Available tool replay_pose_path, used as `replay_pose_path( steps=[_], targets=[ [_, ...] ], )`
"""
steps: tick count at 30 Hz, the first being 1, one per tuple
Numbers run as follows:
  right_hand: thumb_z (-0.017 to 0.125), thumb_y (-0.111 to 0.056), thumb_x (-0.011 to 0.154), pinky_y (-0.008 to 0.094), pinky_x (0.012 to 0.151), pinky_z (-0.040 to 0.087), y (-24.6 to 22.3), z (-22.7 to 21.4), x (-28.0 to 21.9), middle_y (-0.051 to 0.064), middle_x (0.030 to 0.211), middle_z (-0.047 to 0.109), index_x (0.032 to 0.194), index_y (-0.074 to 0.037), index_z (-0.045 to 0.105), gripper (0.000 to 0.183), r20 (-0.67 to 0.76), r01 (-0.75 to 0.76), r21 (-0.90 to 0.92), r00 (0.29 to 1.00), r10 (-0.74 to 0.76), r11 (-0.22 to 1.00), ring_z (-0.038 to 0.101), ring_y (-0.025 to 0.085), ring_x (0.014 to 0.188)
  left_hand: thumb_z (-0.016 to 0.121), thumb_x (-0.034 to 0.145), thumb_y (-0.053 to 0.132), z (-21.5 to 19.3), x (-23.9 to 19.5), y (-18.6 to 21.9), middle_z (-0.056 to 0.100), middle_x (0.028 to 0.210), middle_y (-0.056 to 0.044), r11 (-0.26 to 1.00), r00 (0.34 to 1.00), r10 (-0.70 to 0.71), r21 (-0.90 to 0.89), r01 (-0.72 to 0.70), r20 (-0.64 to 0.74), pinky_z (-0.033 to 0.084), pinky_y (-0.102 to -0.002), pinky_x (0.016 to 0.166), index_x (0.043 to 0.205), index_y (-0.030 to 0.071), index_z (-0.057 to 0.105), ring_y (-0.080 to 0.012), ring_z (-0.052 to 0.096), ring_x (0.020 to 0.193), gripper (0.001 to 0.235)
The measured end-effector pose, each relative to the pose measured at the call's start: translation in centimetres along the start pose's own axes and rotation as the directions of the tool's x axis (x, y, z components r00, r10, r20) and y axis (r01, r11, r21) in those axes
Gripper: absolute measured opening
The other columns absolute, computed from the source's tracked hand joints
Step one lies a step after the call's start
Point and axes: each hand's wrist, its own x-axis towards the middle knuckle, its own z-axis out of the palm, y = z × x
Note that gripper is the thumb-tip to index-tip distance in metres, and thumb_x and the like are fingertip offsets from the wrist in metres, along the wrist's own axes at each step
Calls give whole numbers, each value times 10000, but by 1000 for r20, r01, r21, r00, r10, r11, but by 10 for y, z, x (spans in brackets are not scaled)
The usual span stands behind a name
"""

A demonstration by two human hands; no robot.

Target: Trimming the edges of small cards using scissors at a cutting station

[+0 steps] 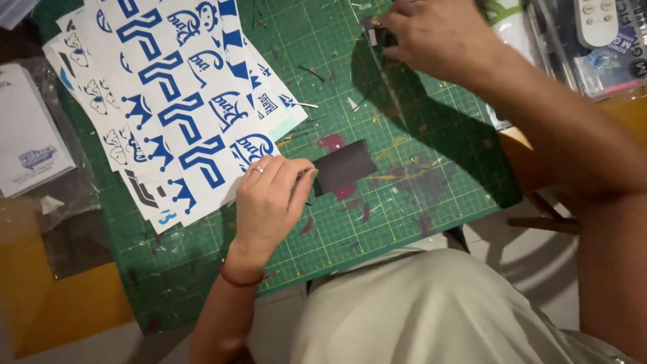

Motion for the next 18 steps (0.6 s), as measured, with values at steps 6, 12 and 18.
replay_pose_path(
  steps=[6, 12, 18],
  targets=[
    [849, -317, 1150, 277, 758, 593, 4, 27, 11, -66, 988, 770, 1114, -197, 834, 126, -285, 103, -90, 950, -125, 991, 776, 98, 965, 750, 1079, 123, 0, 0, 2, 740, 935, -65, 1000, 1000, 8, -3, -8, -14, 537, -375, 778, 1045, 84, 745, -240, 688, 831, 52],
    [800, -166, 1211, 354, 827, 594, 13, 48, 3, 19, 1041, 823, 1138, -102, 894, 135, -427, 127, 143, 902, -54, 982, 770, 188, 964, 746, 1077, 122, 4, 0, 2, 752, 964, -72, 1000, 1000, -1, 0, 1, 12, 541, -378, 782, 1067, 78, 745, -238, 691, 854, 45],
    [803, -101, 1192, 411, 913, 638, 8, 46, -6, 115, 1148, 850, 1195, -18, 883, 115, -370, 148, 321, 929, -20, 935, 797, 268, 1045, 744, 1079, 109, 5, -1, 1, 744, 956, -78, 1000, 1000, -5, -9, 5, 26, 532, -378, 783, 1062, 74, 741, -240, 682, 852, 39]
  ],
)
